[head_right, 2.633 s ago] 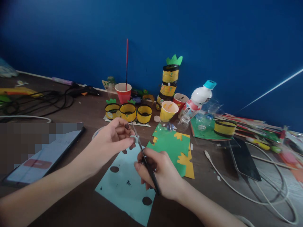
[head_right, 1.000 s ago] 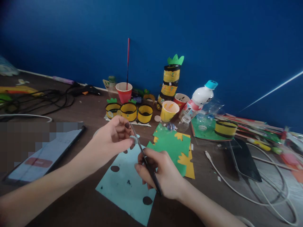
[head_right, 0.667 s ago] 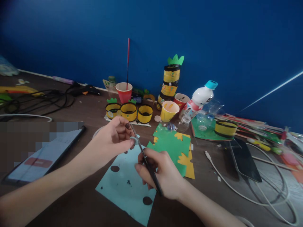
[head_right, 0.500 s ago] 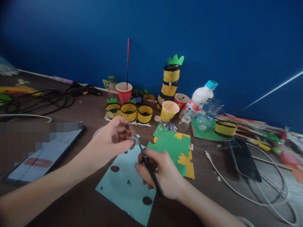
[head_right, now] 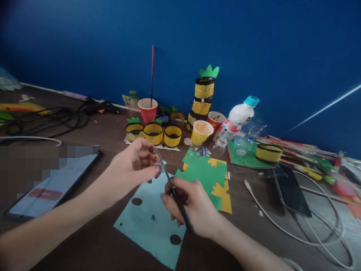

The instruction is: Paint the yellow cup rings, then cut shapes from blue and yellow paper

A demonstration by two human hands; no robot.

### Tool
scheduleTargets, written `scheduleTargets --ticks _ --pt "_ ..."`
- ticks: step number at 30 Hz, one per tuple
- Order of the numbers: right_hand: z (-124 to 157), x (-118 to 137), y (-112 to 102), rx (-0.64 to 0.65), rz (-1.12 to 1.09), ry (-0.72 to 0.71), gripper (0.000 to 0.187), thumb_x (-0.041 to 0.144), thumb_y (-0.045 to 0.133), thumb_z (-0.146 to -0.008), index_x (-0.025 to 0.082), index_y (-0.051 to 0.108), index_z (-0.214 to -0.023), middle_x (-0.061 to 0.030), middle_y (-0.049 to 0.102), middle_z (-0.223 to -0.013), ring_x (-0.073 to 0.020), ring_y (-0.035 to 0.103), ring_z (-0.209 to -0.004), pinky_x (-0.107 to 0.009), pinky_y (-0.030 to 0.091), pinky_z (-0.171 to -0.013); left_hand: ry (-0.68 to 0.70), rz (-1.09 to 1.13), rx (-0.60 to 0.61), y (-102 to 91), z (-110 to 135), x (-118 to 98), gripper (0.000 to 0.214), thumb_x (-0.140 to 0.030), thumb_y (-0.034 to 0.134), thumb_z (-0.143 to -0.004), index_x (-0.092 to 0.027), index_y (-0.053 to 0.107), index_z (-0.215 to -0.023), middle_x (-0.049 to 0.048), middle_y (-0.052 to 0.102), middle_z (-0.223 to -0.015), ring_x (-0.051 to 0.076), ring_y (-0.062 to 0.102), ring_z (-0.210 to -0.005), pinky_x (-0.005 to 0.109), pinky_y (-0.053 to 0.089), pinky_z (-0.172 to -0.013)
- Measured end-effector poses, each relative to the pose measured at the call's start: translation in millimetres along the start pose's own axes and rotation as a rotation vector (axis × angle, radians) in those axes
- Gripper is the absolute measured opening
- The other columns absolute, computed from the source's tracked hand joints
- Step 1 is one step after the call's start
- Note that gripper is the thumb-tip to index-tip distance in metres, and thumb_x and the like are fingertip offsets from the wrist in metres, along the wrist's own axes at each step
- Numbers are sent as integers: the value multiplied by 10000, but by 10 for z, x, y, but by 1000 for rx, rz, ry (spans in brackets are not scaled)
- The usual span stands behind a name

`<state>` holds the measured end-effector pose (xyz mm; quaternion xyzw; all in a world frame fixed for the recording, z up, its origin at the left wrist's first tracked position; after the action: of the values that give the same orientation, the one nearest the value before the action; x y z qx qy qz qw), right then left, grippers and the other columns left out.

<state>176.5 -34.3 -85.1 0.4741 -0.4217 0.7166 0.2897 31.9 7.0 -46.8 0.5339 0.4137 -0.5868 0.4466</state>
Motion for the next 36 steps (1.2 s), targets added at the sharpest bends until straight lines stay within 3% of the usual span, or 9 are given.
scheduleTargets --ticks 36 --pt "-1 24 -15 7 8 -40 191 342 470 -865 187 449 -756 45 494 -478 -91 488 -351 -198 400 -378 -40 -8 17 -15 -2 17 245 -143 599 -719 -219 408 -852 -66 564 -763 76 557 -685 217 421 -592"
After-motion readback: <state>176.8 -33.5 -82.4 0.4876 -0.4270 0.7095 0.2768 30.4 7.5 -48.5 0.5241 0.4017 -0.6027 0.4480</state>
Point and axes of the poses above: each hand's wrist, its own z-axis away from the middle knuckle, its own y-axis out of the palm, x = y × z, the point moved 4 cm from there along -z, towards the middle knuckle
